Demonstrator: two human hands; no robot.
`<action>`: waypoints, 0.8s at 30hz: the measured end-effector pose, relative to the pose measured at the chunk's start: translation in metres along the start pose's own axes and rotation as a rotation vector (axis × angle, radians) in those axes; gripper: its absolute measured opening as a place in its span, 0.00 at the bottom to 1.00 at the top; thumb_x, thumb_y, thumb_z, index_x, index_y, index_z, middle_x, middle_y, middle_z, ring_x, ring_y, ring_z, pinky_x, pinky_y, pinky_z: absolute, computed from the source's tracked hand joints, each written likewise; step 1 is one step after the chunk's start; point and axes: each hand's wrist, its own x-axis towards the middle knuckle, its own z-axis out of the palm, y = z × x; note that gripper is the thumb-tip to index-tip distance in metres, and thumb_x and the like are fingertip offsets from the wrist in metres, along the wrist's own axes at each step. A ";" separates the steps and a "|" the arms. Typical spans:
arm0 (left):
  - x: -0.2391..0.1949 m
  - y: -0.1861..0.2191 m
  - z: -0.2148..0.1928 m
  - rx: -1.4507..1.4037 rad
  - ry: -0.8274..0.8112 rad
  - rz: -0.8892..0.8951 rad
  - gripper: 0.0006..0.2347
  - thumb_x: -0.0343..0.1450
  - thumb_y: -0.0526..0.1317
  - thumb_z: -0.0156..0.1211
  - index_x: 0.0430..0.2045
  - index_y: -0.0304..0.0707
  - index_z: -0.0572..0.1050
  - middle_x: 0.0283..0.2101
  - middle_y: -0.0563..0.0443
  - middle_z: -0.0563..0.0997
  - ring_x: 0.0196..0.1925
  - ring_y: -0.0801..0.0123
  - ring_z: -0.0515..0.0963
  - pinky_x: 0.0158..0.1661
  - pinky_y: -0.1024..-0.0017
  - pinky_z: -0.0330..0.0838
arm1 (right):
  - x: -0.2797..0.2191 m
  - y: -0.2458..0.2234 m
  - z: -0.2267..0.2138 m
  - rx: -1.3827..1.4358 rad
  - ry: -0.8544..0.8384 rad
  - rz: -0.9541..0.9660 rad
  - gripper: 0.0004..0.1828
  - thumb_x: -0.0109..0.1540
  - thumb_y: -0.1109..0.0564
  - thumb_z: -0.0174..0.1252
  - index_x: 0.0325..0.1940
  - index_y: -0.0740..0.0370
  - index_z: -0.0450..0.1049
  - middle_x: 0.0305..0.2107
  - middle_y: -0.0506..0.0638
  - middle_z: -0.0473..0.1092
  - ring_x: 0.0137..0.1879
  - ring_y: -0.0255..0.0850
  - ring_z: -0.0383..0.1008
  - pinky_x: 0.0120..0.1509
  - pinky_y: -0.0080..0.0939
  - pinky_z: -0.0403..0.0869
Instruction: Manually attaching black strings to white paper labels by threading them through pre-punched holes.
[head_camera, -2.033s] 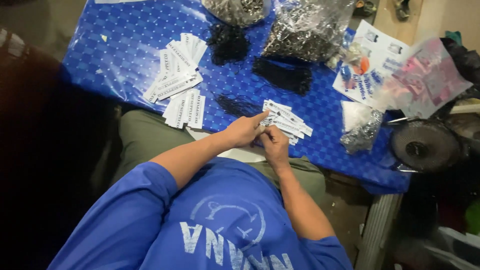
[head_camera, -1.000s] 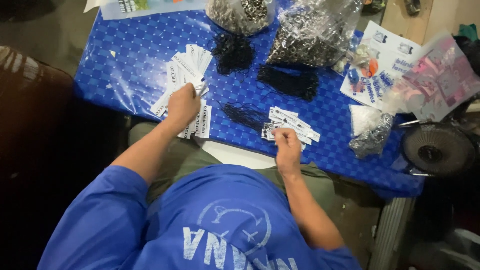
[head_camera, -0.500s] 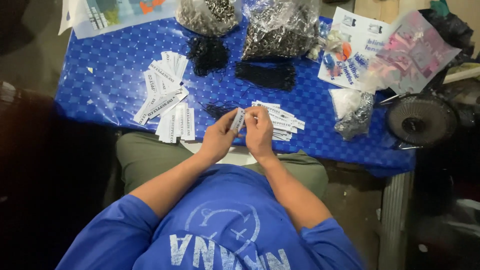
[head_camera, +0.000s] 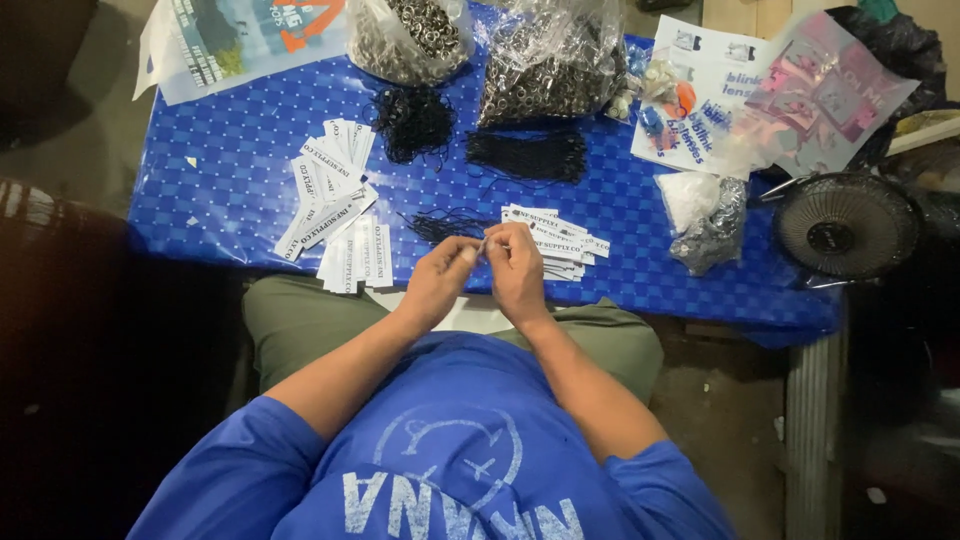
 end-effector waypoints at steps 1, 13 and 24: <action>0.005 -0.003 0.000 0.000 0.000 -0.001 0.12 0.77 0.46 0.51 0.49 0.50 0.80 0.41 0.48 0.84 0.46 0.63 0.84 0.46 0.64 0.77 | -0.001 -0.002 0.000 0.000 -0.001 0.001 0.09 0.69 0.58 0.53 0.33 0.57 0.69 0.39 0.51 0.73 0.48 0.47 0.75 0.47 0.40 0.76; 0.017 0.002 -0.004 -0.072 0.039 -0.084 0.06 0.71 0.38 0.61 0.37 0.39 0.81 0.30 0.49 0.82 0.35 0.71 0.80 0.36 0.75 0.74 | 0.003 -0.012 -0.006 -0.019 -0.099 -0.082 0.09 0.67 0.59 0.58 0.32 0.57 0.72 0.37 0.50 0.74 0.45 0.45 0.76 0.46 0.40 0.77; 0.028 0.011 0.004 0.594 0.120 0.312 0.09 0.76 0.40 0.48 0.38 0.31 0.71 0.31 0.31 0.76 0.36 0.36 0.80 0.39 0.48 0.74 | -0.020 -0.003 0.015 0.504 -0.200 0.579 0.12 0.71 0.52 0.41 0.41 0.52 0.70 0.35 0.44 0.66 0.41 0.35 0.65 0.46 0.34 0.70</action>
